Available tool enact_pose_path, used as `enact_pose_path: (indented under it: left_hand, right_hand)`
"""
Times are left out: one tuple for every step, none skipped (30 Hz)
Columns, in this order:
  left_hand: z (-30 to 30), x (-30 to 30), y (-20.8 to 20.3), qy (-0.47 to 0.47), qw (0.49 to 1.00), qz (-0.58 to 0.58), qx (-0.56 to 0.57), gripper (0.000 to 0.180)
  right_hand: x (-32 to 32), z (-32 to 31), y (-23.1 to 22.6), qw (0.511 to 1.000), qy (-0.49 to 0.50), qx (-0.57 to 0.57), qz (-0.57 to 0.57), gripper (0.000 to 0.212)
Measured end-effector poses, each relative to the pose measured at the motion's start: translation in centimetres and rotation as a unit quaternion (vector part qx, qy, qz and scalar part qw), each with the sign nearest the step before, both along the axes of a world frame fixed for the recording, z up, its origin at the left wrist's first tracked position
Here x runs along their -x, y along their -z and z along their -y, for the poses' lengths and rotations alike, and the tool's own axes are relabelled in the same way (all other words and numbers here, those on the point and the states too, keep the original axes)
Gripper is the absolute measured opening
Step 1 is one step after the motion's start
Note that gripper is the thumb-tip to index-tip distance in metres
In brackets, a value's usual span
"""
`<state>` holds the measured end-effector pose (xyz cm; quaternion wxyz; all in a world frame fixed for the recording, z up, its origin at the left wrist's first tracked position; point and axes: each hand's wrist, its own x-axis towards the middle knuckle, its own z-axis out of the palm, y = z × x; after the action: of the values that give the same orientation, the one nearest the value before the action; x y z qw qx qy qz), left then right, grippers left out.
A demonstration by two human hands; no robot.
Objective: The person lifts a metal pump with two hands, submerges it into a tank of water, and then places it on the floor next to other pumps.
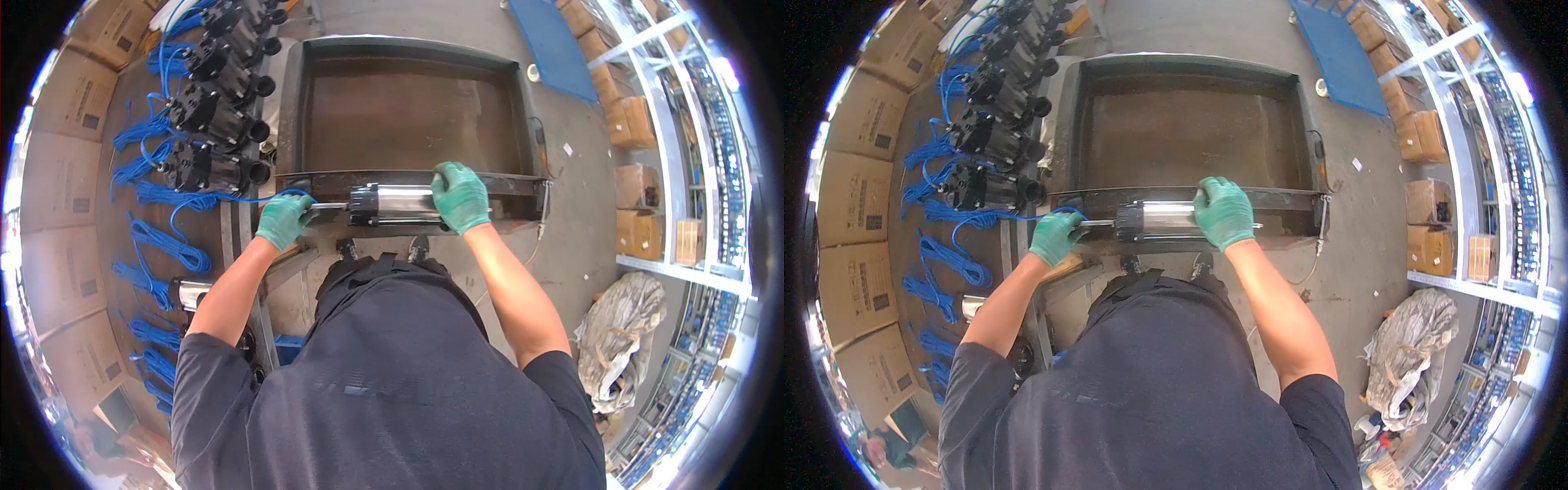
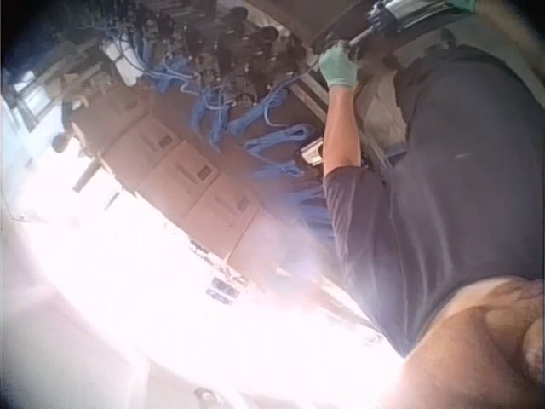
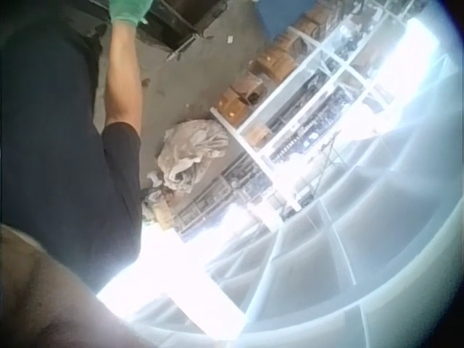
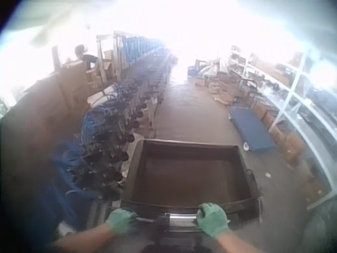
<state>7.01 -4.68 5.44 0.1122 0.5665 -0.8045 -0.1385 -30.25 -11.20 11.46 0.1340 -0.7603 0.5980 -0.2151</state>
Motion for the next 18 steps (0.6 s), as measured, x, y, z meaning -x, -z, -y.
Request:
enact_pose_path:
  left_hand:
    - [0.0, -0.1, 0.2, -0.019, 0.999, -0.007, -0.045, 0.020]
    - [0.2, -0.3, 0.2, -0.048, 0.989, -0.078, -0.119, 0.026]
    - [0.3, -0.6, 0.0, -0.080, 0.967, -0.146, -0.193, 0.032]
    - [0.7, -0.7, -0.9, -0.151, 0.895, -0.234, -0.349, 0.036]
    - [1.3, -1.0, -1.6, -0.216, 0.785, -0.311, -0.491, 0.041]
    - [1.3, -1.8, -1.0, -0.289, 0.676, -0.385, -0.559, 0.042]
    - [1.3, -2.0, -0.4, -0.287, 0.677, -0.383, -0.559, 0.042]
    - [1.0, -2.2, 0.3, -0.275, 0.652, -0.434, -0.557, 0.041]
    - [0.8, -2.1, 0.8, -0.263, 0.625, -0.484, -0.553, 0.040]
    - [0.6, -1.9, 1.3, -0.248, 0.651, -0.486, -0.528, 0.033]
    - [0.3, -1.5, 1.9, -0.247, 0.653, -0.484, -0.528, 0.033]
    - [-0.1, -1.0, 2.6, -0.192, 0.755, -0.472, -0.412, 0.032]
    - [-0.2, -0.6, 3.2, -0.132, 0.838, -0.447, -0.285, 0.035]
    - [0.1, -0.6, 3.6, -0.147, 0.849, -0.418, -0.289, 0.044]
    - [0.1, -0.2, 3.4, -0.143, 0.850, -0.417, -0.289, 0.044]
    - [-0.1, 0.2, 3.0, -0.151, 0.884, -0.366, -0.249, 0.042]
    - [-0.1, 0.6, 2.7, -0.159, 0.914, -0.312, -0.206, 0.041]
    - [-0.2, -0.4, 3.1, -0.153, 0.923, -0.290, -0.203, 0.039]
  right_hand:
    - [-0.1, -0.1, -0.2, 1.000, -0.006, -0.001, 0.000, 0.017]
    - [0.0, -0.1, -0.3, 1.000, -0.012, -0.002, 0.000, 0.017]
    - [0.0, -0.2, -0.3, 1.000, -0.008, -0.002, -0.001, 0.017]
    - [0.0, -0.1, -0.2, 1.000, -0.008, -0.003, 0.002, 0.017]
    - [0.1, -0.1, -0.2, 1.000, -0.009, -0.005, 0.004, 0.017]
    - [0.0, -0.1, -0.2, 1.000, -0.014, 0.007, 0.004, 0.017]
    - [0.0, -0.1, -0.1, 1.000, -0.011, 0.008, 0.005, 0.017]
    - [0.1, 0.0, 0.0, 1.000, -0.008, 0.006, 0.001, 0.016]
    - [0.1, 0.0, 0.1, 1.000, -0.006, 0.004, -0.003, 0.016]
    - [0.2, 0.0, 0.1, 1.000, -0.004, 0.005, -0.002, 0.016]
    - [0.2, 0.0, 0.1, 1.000, -0.005, 0.008, -0.003, 0.016]
    - [0.3, 0.0, 0.0, 1.000, -0.005, 0.010, -0.006, 0.016]
    - [0.3, 0.0, 0.1, 1.000, -0.001, 0.011, -0.005, 0.016]
    - [0.2, 0.2, 0.3, 1.000, -0.005, 0.014, -0.003, 0.015]
    - [0.3, 0.3, 0.4, 1.000, -0.009, 0.018, -0.003, 0.015]
    - [0.3, 0.3, 0.5, 1.000, -0.006, 0.019, -0.003, 0.015]
    - [0.1, 0.3, 0.5, 1.000, -0.008, 0.017, -0.001, 0.015]
    - [-0.2, 0.4, 0.4, 1.000, -0.016, 0.015, 0.004, 0.015]
